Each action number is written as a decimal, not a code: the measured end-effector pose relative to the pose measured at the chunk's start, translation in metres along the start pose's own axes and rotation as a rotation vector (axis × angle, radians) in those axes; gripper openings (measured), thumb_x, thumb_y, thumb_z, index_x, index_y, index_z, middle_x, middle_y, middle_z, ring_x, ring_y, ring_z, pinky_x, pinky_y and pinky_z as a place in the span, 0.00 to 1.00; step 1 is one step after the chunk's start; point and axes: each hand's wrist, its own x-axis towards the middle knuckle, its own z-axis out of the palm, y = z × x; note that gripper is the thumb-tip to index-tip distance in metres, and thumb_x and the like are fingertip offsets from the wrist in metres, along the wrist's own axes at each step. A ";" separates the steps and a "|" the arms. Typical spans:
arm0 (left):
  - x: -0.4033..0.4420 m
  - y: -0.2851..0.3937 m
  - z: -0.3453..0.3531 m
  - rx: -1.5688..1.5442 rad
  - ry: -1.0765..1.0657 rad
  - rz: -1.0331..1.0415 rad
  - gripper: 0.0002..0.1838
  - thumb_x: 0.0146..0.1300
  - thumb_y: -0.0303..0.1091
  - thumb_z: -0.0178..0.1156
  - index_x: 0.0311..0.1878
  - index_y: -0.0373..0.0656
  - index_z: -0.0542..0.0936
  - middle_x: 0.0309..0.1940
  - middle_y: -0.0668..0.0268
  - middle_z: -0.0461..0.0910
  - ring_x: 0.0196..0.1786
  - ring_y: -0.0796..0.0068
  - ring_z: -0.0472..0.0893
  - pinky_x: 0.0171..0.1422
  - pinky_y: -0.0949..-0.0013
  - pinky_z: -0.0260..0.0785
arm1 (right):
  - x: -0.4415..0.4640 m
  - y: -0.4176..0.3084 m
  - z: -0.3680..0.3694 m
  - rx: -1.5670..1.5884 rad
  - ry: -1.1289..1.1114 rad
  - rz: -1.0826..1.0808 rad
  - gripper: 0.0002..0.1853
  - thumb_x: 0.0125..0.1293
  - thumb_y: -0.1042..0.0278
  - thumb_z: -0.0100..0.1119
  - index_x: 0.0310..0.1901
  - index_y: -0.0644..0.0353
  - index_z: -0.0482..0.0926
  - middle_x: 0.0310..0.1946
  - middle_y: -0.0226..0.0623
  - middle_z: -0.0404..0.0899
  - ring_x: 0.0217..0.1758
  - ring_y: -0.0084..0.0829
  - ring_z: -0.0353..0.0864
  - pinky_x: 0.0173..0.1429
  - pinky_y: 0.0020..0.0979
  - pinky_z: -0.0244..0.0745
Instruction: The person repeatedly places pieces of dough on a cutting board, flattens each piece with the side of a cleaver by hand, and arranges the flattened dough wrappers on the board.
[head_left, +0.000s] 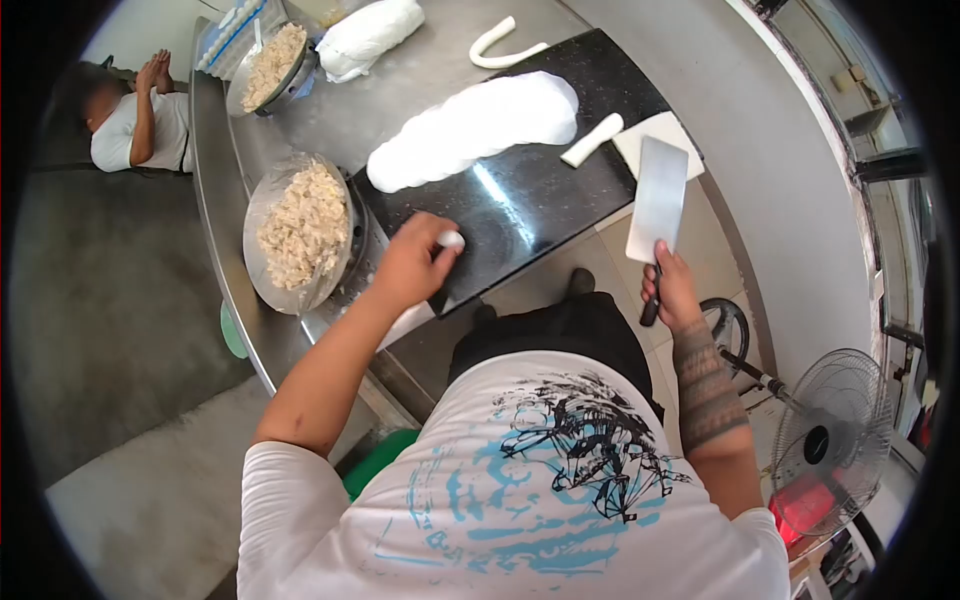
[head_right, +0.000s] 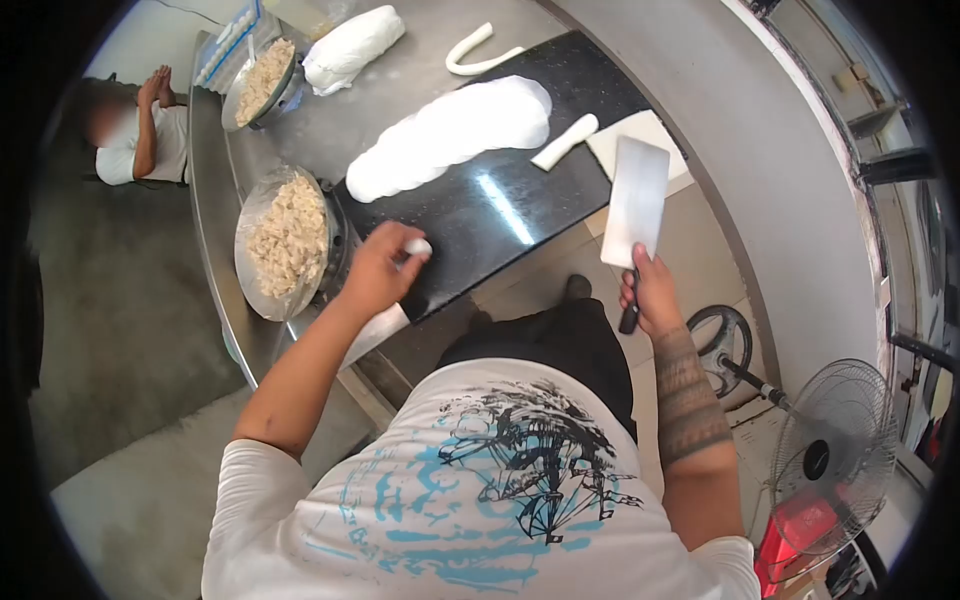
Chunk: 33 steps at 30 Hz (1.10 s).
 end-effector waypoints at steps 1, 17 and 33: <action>-0.005 -0.005 -0.004 0.039 -0.041 0.098 0.15 0.63 0.26 0.74 0.52 0.40 0.85 0.46 0.56 0.84 0.48 0.51 0.86 0.54 0.56 0.80 | -0.010 0.001 0.004 0.010 -0.010 -0.033 0.18 0.86 0.47 0.55 0.55 0.54 0.71 0.26 0.26 0.69 0.21 0.21 0.68 0.26 0.27 0.70; -0.001 0.009 0.028 0.475 -0.094 0.528 0.38 0.75 0.66 0.59 0.76 0.48 0.77 0.85 0.42 0.57 0.87 0.33 0.53 0.88 0.30 0.42 | -0.212 0.130 0.081 -0.284 0.235 -0.058 0.13 0.82 0.60 0.61 0.53 0.62 0.76 0.24 0.27 0.73 0.17 0.20 0.69 0.21 0.27 0.69; 0.044 -0.023 0.090 -0.351 -0.096 0.255 0.52 0.76 0.62 0.61 0.91 0.47 0.49 0.90 0.40 0.43 0.91 0.36 0.44 0.92 0.37 0.35 | -0.125 0.034 0.062 -0.635 -0.095 -0.086 0.22 0.76 0.62 0.70 0.60 0.69 0.77 0.21 0.29 0.76 0.14 0.21 0.72 0.18 0.29 0.67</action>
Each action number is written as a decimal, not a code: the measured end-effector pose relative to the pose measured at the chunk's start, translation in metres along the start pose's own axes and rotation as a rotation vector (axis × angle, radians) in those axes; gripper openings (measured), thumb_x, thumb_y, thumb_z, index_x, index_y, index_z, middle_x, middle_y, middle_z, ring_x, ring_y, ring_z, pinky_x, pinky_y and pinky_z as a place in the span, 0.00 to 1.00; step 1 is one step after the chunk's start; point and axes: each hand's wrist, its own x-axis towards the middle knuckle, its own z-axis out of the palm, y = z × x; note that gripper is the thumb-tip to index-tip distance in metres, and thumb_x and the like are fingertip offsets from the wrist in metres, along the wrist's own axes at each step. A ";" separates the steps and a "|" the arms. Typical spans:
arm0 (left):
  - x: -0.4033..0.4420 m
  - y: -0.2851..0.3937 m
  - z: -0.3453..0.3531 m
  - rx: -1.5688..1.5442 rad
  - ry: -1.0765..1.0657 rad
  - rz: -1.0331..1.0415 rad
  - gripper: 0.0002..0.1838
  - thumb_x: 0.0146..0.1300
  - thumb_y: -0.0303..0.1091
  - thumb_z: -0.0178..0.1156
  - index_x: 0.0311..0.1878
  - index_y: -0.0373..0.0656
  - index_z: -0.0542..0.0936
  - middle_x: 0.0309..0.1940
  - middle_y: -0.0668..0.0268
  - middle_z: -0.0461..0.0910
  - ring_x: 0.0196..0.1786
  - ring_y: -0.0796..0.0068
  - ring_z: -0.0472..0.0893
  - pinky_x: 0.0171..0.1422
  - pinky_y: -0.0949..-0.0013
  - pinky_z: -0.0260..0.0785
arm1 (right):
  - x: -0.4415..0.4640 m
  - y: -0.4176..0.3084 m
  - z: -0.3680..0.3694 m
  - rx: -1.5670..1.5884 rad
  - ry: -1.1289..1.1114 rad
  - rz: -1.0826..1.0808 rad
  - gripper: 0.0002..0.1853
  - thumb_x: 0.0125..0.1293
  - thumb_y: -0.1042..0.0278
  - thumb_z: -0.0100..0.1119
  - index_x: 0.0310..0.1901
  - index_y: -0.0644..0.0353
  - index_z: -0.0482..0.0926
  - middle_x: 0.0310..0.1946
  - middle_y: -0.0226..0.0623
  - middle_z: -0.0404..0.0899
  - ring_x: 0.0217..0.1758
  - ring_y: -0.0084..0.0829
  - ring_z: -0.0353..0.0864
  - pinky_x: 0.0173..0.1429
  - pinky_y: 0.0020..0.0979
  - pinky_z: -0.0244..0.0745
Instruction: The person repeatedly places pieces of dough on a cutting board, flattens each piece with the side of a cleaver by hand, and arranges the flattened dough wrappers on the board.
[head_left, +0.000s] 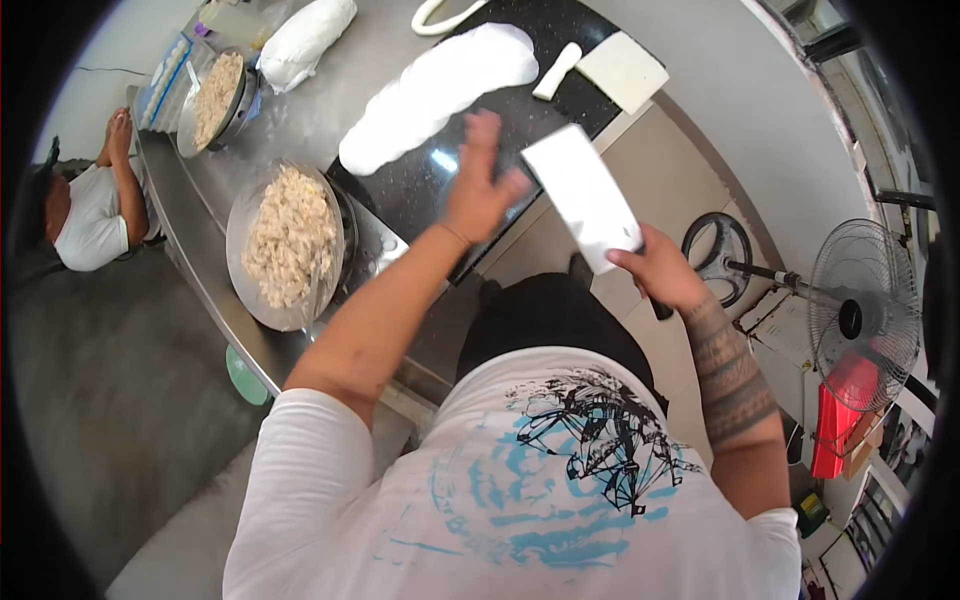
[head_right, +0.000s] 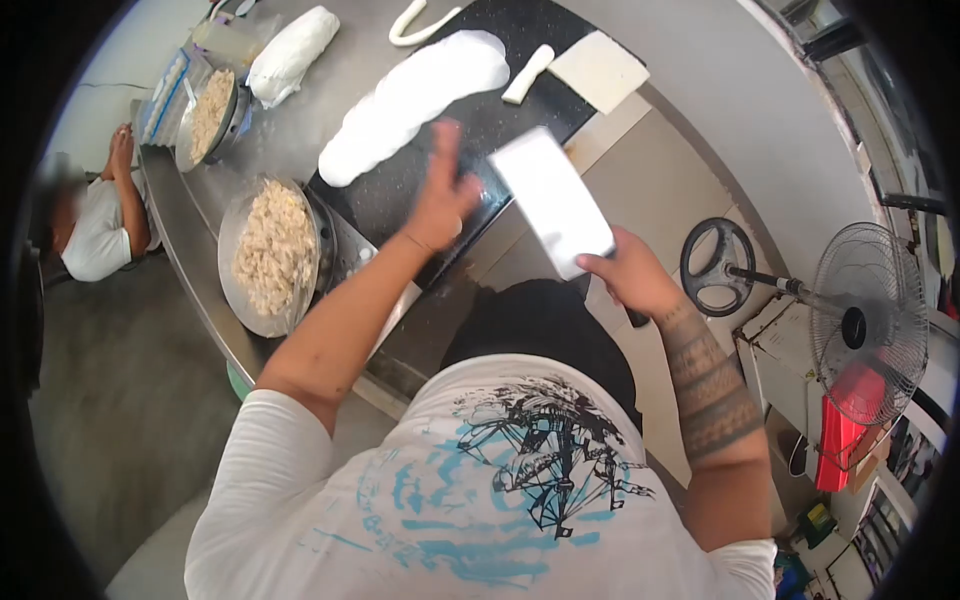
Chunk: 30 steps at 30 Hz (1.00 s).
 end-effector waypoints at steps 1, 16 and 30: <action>0.008 -0.007 -0.011 -0.085 0.135 -0.086 0.52 0.75 0.61 0.62 0.91 0.48 0.51 0.90 0.41 0.44 0.91 0.36 0.46 0.92 0.36 0.36 | 0.013 -0.009 0.005 -0.050 -0.077 -0.003 0.24 0.74 0.62 0.73 0.62 0.68 0.77 0.20 0.28 0.74 0.12 0.21 0.69 0.16 0.29 0.64; -0.010 0.033 -0.006 0.727 -0.505 0.107 0.46 0.70 0.67 0.60 0.88 0.64 0.62 0.90 0.46 0.50 0.89 0.34 0.51 0.89 0.28 0.41 | 0.075 0.001 0.035 -0.193 -0.457 -0.090 0.28 0.64 0.58 0.80 0.58 0.69 0.82 0.48 0.56 0.89 0.56 0.51 0.90 0.61 0.44 0.81; 0.070 -0.027 -0.055 0.822 -0.333 0.411 0.44 0.74 0.65 0.56 0.89 0.66 0.59 0.90 0.48 0.50 0.90 0.37 0.50 0.89 0.27 0.42 | 0.113 -0.070 0.048 -0.465 -0.202 -0.233 0.31 0.64 0.60 0.81 0.62 0.70 0.78 0.48 0.54 0.89 0.53 0.46 0.90 0.60 0.43 0.82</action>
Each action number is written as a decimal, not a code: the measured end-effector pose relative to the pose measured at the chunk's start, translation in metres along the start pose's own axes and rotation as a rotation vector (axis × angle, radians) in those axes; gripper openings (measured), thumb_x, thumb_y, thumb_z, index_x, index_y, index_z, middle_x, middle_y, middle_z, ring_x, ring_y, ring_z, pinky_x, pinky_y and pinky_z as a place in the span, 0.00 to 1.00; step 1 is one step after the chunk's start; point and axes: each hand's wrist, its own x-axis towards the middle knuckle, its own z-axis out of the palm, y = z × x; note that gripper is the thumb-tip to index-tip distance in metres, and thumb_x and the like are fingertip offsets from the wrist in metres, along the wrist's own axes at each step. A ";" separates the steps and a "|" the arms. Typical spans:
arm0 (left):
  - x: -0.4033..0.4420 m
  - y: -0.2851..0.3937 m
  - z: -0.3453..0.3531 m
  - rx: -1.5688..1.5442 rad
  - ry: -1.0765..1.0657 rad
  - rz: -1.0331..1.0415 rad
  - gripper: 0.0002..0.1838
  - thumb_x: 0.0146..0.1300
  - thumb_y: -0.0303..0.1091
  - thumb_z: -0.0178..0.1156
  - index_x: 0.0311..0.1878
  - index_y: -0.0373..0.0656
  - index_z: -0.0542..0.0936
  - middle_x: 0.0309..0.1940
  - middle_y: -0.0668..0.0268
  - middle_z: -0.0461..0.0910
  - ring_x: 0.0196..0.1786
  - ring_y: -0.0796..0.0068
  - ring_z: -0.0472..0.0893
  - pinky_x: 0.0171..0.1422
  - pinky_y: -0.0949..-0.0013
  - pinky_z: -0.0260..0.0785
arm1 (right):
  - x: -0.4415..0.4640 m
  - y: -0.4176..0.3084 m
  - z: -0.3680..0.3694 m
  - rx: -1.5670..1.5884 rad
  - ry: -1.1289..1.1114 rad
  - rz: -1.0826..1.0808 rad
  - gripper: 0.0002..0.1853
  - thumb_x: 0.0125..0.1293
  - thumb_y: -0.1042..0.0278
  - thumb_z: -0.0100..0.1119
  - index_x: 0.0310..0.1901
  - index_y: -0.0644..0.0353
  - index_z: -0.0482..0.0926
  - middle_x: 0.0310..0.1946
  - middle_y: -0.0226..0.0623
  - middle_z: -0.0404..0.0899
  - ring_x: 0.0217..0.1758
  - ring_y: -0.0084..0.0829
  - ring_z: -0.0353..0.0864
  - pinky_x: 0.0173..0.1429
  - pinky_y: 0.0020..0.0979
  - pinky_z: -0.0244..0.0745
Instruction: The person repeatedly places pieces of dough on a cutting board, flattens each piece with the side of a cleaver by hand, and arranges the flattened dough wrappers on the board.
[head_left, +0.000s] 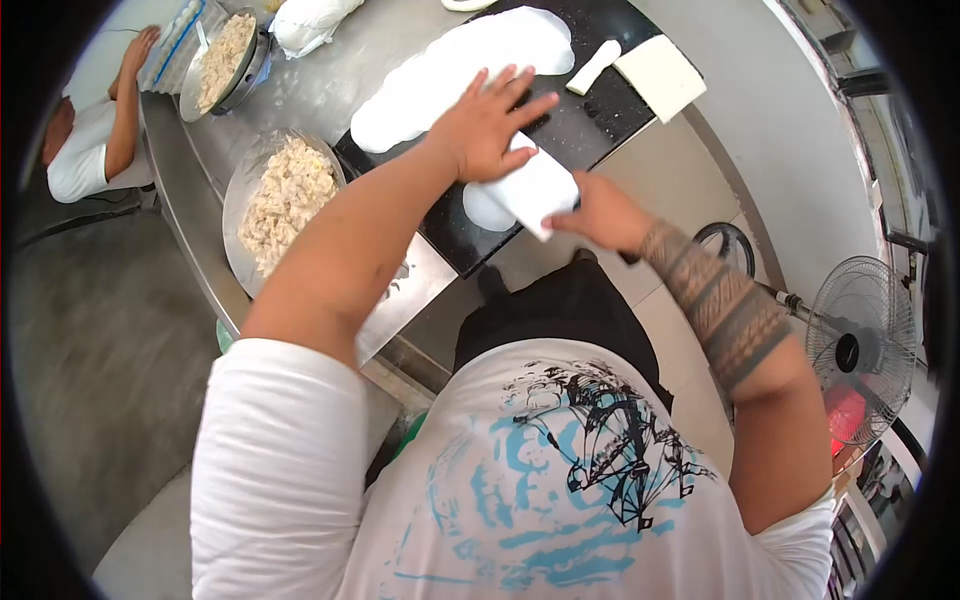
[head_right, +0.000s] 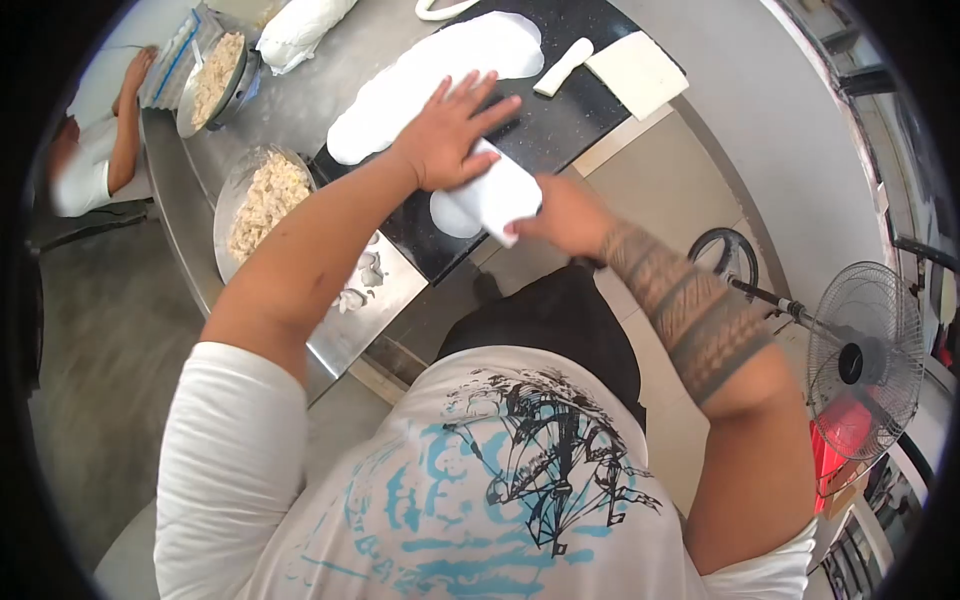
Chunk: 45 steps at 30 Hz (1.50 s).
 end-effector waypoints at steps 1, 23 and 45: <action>-0.011 0.016 0.001 -0.044 -0.036 0.015 0.45 0.72 0.65 0.57 0.89 0.65 0.59 0.90 0.47 0.50 0.90 0.36 0.51 0.89 0.27 0.42 | -0.014 0.018 0.025 0.068 -0.015 -0.037 0.32 0.64 0.60 0.81 0.63 0.69 0.78 0.49 0.53 0.89 0.53 0.43 0.90 0.61 0.43 0.82; -0.005 0.064 0.009 -0.168 -0.084 0.097 0.49 0.66 0.71 0.62 0.87 0.62 0.64 0.90 0.50 0.50 0.90 0.41 0.53 0.89 0.27 0.42 | -0.061 0.037 0.053 0.132 0.115 0.188 0.31 0.64 0.56 0.80 0.59 0.70 0.79 0.46 0.63 0.87 0.54 0.58 0.90 0.58 0.50 0.82; 0.056 0.008 0.007 0.027 0.135 0.057 0.45 0.67 0.69 0.63 0.83 0.60 0.69 0.89 0.56 0.55 0.89 0.43 0.54 0.88 0.26 0.43 | -0.001 0.013 -0.041 -0.183 0.095 0.137 0.31 0.66 0.61 0.82 0.63 0.70 0.78 0.48 0.47 0.90 0.52 0.33 0.90 0.60 0.38 0.83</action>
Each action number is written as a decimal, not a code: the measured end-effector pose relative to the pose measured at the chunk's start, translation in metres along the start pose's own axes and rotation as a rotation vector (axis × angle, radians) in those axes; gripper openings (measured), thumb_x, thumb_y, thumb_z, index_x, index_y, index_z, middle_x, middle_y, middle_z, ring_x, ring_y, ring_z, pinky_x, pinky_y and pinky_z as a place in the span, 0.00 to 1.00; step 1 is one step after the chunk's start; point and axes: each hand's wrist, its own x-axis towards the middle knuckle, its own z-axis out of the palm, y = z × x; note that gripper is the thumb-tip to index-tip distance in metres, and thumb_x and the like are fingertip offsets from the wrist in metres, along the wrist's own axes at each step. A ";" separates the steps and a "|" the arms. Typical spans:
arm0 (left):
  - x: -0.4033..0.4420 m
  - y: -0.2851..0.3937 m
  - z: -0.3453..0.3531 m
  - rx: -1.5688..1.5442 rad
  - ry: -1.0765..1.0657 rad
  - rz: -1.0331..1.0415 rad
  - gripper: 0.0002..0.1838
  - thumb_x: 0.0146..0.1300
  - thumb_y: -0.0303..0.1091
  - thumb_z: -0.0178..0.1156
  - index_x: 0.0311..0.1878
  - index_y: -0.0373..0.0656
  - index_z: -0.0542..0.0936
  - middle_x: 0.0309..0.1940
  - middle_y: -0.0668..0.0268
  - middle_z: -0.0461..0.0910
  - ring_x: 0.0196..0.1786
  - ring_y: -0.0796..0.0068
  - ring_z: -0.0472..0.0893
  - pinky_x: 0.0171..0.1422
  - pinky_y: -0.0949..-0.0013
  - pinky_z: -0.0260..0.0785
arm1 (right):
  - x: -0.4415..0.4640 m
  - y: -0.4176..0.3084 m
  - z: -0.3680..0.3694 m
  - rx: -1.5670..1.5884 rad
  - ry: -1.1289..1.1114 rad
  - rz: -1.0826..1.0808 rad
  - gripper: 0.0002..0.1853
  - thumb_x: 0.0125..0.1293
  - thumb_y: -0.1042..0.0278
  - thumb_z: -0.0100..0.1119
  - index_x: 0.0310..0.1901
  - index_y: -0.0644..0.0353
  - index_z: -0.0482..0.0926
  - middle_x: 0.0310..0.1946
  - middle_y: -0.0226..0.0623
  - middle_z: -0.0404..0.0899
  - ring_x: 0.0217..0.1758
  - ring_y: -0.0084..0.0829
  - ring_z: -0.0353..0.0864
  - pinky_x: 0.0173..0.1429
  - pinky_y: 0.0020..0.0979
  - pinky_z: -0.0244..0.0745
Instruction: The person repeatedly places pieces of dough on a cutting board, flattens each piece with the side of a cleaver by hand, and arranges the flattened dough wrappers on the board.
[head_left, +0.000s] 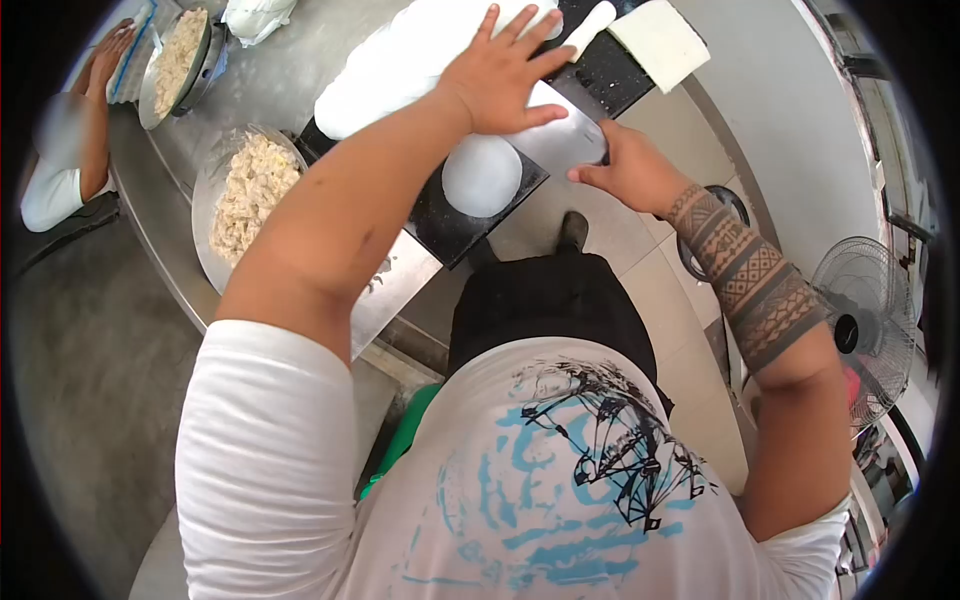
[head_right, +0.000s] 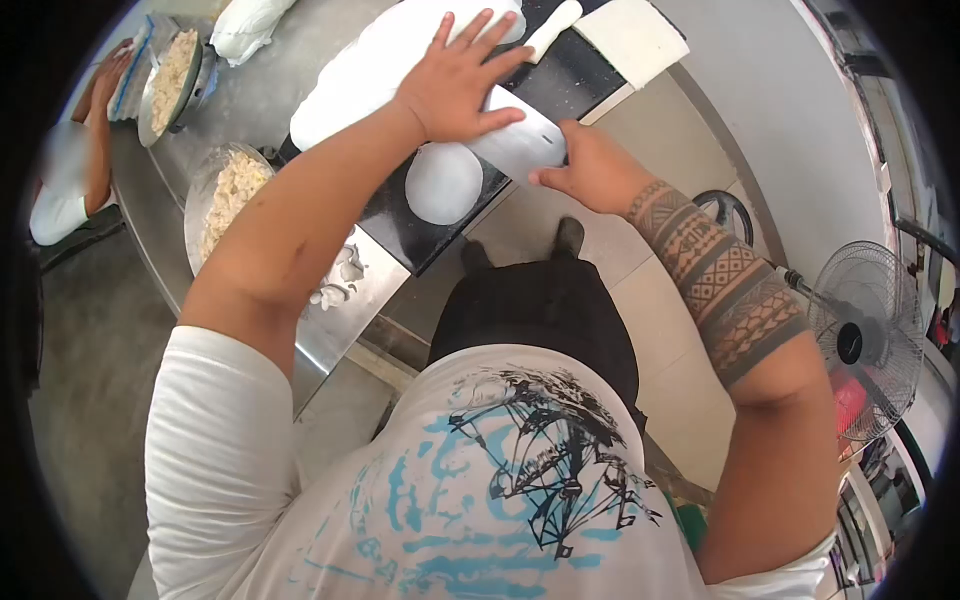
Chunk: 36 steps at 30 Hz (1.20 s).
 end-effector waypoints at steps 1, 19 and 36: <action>0.001 -0.005 -0.009 0.002 0.037 0.002 0.45 0.68 0.69 0.63 0.83 0.60 0.69 0.89 0.56 0.55 0.89 0.43 0.54 0.88 0.26 0.43 | -0.001 -0.001 0.005 0.062 0.025 -0.033 0.31 0.66 0.61 0.81 0.63 0.69 0.79 0.48 0.49 0.90 0.51 0.35 0.90 0.60 0.39 0.83; 0.012 0.012 -0.031 -0.118 0.010 -0.513 0.22 0.77 0.55 0.61 0.61 0.49 0.86 0.68 0.52 0.82 0.67 0.48 0.82 0.72 0.45 0.72 | -0.028 0.018 0.019 0.194 0.125 -0.015 0.23 0.71 0.61 0.76 0.59 0.67 0.81 0.45 0.46 0.89 0.48 0.36 0.88 0.55 0.39 0.82; -0.103 0.060 -0.073 -0.982 -0.063 -1.085 0.13 0.68 0.22 0.66 0.55 0.39 0.83 0.39 0.68 0.84 0.36 0.78 0.81 0.45 0.71 0.76 | -0.034 -0.019 0.125 0.442 0.181 0.080 0.29 0.70 0.53 0.74 0.60 0.70 0.82 0.51 0.59 0.88 0.56 0.55 0.88 0.63 0.47 0.81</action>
